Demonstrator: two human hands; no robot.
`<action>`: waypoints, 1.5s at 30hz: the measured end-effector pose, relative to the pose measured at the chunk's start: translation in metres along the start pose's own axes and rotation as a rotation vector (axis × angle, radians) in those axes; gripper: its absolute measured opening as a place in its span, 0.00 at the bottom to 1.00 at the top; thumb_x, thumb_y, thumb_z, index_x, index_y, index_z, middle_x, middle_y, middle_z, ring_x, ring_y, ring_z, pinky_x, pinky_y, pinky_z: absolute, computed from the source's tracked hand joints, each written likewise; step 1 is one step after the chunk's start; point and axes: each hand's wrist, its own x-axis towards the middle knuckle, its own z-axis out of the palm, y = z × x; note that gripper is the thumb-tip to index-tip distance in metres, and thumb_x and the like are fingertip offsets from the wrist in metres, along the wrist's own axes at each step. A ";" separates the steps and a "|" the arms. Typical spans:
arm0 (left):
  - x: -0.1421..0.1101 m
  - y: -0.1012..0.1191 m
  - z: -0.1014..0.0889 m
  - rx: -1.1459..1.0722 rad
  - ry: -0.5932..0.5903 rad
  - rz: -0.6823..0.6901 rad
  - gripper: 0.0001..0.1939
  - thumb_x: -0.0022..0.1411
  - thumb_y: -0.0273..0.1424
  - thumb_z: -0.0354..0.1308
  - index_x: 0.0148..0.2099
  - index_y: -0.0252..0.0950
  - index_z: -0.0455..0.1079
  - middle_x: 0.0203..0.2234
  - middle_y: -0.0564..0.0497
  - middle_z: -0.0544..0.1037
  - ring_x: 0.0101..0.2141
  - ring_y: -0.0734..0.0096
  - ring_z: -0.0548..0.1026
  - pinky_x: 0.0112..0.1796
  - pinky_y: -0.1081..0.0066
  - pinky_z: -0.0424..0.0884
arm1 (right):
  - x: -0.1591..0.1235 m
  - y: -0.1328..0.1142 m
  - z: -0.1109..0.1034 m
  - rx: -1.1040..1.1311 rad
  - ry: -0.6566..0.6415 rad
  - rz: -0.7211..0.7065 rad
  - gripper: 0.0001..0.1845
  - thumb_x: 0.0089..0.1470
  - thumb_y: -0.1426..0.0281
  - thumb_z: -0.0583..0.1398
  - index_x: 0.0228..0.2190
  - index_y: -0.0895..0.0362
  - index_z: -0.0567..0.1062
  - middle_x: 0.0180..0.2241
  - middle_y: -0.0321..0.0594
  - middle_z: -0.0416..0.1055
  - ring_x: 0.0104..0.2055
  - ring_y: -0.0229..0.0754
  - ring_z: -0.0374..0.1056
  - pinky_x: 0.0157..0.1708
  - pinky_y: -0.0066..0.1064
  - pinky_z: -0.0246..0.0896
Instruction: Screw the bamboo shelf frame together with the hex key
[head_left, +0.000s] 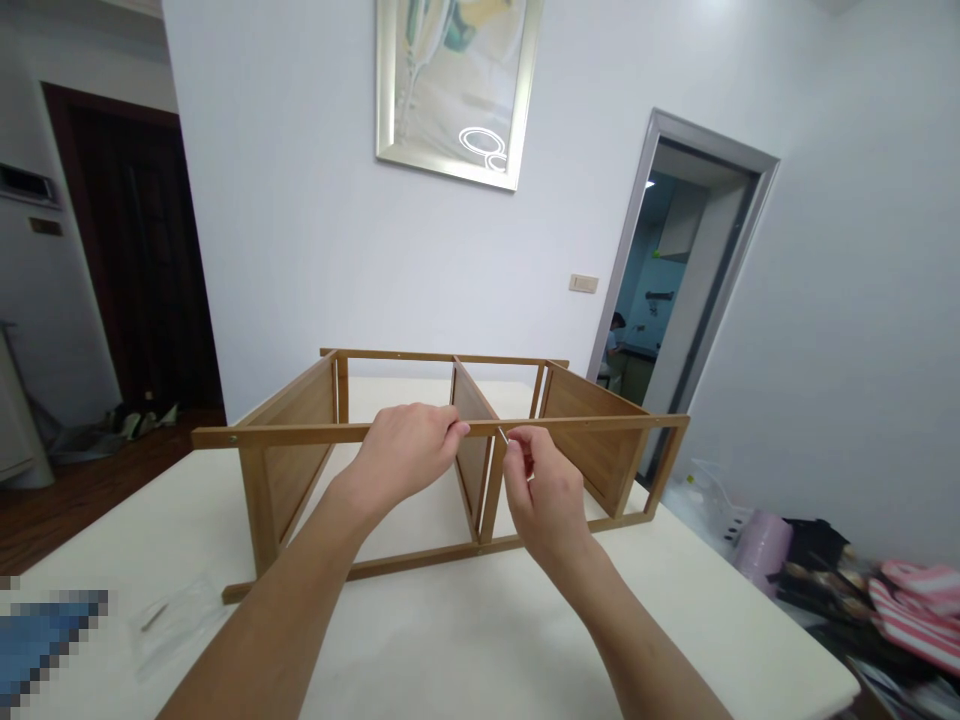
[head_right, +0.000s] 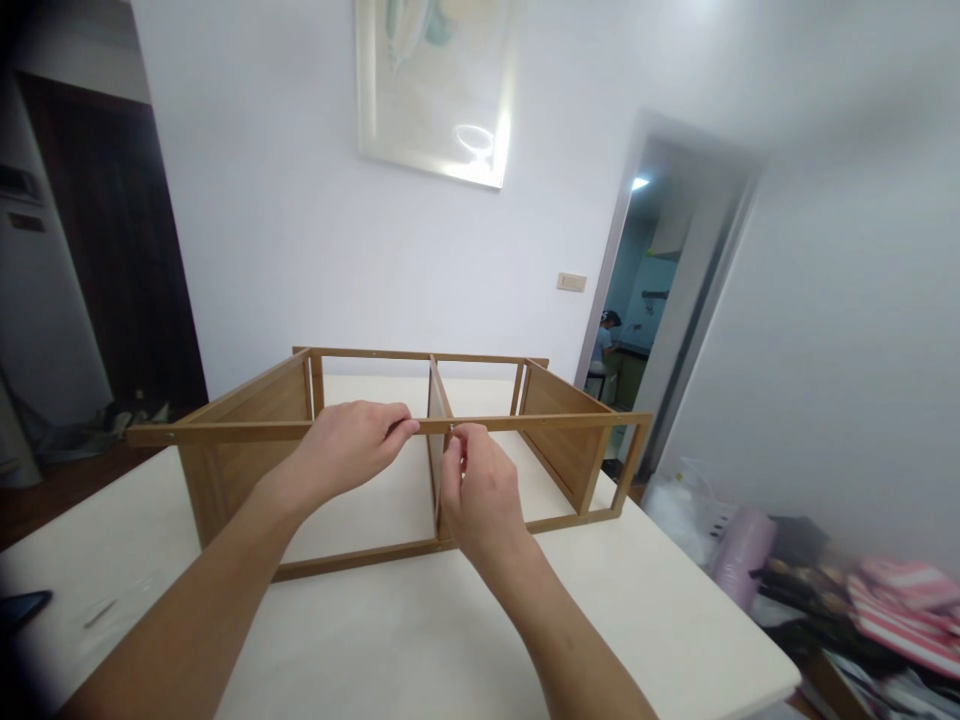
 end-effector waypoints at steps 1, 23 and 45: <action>0.000 0.000 0.000 -0.003 0.001 0.002 0.21 0.68 0.39 0.39 0.33 0.40 0.71 0.25 0.50 0.77 0.27 0.64 0.74 0.28 0.69 0.59 | 0.001 -0.001 -0.002 0.037 -0.025 0.059 0.07 0.61 0.70 0.50 0.37 0.56 0.68 0.22 0.34 0.67 0.23 0.36 0.62 0.25 0.28 0.56; 0.000 0.001 0.002 0.010 0.020 0.008 0.22 0.68 0.39 0.39 0.31 0.38 0.69 0.25 0.49 0.78 0.28 0.64 0.75 0.28 0.69 0.60 | -0.029 0.011 0.009 0.470 0.010 0.202 0.13 0.63 0.68 0.51 0.44 0.52 0.73 0.34 0.40 0.73 0.33 0.38 0.71 0.37 0.34 0.69; -0.010 -0.022 -0.015 -0.175 -0.050 -0.072 0.21 0.64 0.43 0.43 0.32 0.42 0.75 0.26 0.49 0.79 0.27 0.65 0.74 0.29 0.69 0.63 | 0.006 0.041 -0.036 0.018 -0.293 -0.421 0.19 0.60 0.76 0.54 0.52 0.52 0.68 0.41 0.44 0.73 0.40 0.43 0.68 0.36 0.36 0.67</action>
